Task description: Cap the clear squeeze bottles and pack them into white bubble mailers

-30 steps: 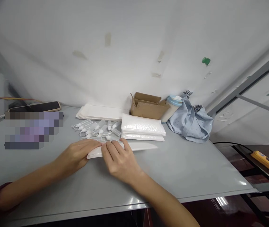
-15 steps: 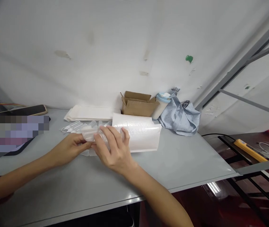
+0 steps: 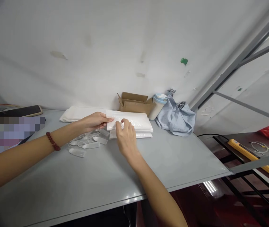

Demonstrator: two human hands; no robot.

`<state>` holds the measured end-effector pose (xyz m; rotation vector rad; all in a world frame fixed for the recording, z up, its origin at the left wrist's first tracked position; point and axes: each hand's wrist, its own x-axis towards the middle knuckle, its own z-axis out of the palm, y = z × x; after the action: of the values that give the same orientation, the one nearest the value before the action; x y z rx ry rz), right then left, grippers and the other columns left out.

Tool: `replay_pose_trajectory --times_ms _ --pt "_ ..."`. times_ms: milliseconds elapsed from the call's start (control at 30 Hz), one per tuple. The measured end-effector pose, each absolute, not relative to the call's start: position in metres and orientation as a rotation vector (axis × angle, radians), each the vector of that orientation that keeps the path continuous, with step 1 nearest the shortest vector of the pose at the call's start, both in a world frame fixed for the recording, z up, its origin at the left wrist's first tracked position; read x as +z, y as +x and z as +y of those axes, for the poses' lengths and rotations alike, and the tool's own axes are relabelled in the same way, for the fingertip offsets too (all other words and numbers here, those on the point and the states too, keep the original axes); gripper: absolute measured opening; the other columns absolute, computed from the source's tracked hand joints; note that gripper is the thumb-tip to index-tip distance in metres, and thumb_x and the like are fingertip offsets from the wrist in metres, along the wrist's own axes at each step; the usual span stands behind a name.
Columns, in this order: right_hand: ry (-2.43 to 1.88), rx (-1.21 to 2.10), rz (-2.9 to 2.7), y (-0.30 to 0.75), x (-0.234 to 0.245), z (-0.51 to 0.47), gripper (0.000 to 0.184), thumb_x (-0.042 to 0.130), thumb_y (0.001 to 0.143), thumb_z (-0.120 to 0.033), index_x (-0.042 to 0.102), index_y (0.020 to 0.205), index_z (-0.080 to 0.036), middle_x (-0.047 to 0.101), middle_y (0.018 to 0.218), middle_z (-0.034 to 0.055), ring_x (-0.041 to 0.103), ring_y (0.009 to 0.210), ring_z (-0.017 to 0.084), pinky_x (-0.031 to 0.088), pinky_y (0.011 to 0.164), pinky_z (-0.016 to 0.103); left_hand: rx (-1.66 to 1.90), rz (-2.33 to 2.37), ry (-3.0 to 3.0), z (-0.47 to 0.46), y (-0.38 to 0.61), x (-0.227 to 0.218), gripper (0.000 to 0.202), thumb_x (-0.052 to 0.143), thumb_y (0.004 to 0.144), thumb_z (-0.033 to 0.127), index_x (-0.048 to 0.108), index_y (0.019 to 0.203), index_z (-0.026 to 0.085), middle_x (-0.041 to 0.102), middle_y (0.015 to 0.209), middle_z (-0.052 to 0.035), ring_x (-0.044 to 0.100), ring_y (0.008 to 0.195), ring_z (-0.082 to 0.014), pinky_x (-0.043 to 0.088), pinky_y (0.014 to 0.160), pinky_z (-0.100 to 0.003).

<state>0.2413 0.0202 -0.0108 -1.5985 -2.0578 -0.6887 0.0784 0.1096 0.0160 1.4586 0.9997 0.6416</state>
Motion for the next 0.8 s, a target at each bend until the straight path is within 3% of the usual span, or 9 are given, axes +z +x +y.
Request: replay_pose_trajectory --times_ms 100,233,333,400,500,600,800 --pt "-1.797 -0.589 -2.027 0.251 -0.009 0.027 0.031 0.044 0.088 -0.002 0.064 0.106 -0.017 0.059 0.108 0.0118 0.059 0.075 0.019 0.039 0.055 0.026 0.692 1.025 1.468 0.116 0.084 0.011 0.031 0.079 0.070 0.036 0.059 0.057 0.016 0.061 0.056 -0.0033 0.054 0.050 -0.0114 0.046 0.050 -0.025" --pt "-1.973 -0.511 -1.987 0.261 -0.006 0.035 0.033 0.042 0.090 -0.002 0.065 0.107 -0.018 0.059 0.111 0.0106 0.061 0.070 0.017 0.036 0.051 0.026 0.769 1.077 1.558 0.118 0.076 0.009 0.023 0.067 0.080 0.037 0.070 0.076 0.014 0.075 0.083 -0.0119 0.069 0.073 -0.0173 0.057 0.069 -0.029" --pt "-1.946 -0.509 -1.976 0.266 -0.008 0.038 0.033 0.042 0.089 -0.002 0.065 0.106 -0.018 0.059 0.110 0.0111 0.061 0.070 0.016 0.037 0.051 0.026 0.798 1.201 1.702 0.125 0.052 0.011 0.024 0.062 0.079 0.037 0.070 0.083 0.015 0.076 0.088 -0.0113 0.071 0.074 -0.0198 0.057 0.070 -0.031" --pt "-1.901 -0.529 -1.961 0.267 -0.010 0.039 0.035 0.040 0.087 0.000 0.066 0.105 -0.017 0.060 0.108 0.0116 0.061 0.069 0.016 0.039 0.051 0.026 0.787 1.314 1.840 0.133 0.031 0.011 0.021 0.066 0.072 0.036 0.069 0.080 0.016 0.074 0.076 -0.0087 0.070 0.070 -0.0228 0.055 0.067 -0.034" --pt "-1.844 -0.574 -1.944 0.266 -0.012 0.037 0.042 0.036 0.082 0.003 0.066 0.104 -0.017 0.061 0.106 0.0119 0.059 0.069 0.017 0.038 0.049 0.026 0.775 1.452 2.091 0.145 0.001 0.007 0.015 0.068 0.065 0.035 0.067 0.068 0.020 0.074 0.076 -0.0068 0.068 0.085 -0.0284 0.050 0.079 -0.037" --pt "-1.808 -0.598 -1.950 0.262 -0.012 0.032 0.046 0.035 0.078 0.006 0.067 0.102 -0.016 0.062 0.107 0.0125 0.059 0.073 0.018 0.035 0.046 0.025 0.719 1.512 2.293 0.154 -0.020 -0.002 0.018 0.064 0.066 0.037 0.068 0.070 0.021 0.074 0.089 -0.0093 0.064 0.097 -0.0321 0.046 0.086 -0.039" --pt "-1.701 -0.546 -1.998 0.253 -0.012 0.025 0.045 0.035 0.078 0.004 0.066 0.105 -0.015 0.061 0.108 0.0135 0.058 0.081 0.021 0.037 0.047 0.026 0.581 1.535 2.517 0.166 -0.034 -0.017 0.026 0.056 0.074 0.042 0.071 0.075 0.021 0.074 0.093 -0.0111 0.064 0.090 -0.0286 0.045 0.077 -0.033"
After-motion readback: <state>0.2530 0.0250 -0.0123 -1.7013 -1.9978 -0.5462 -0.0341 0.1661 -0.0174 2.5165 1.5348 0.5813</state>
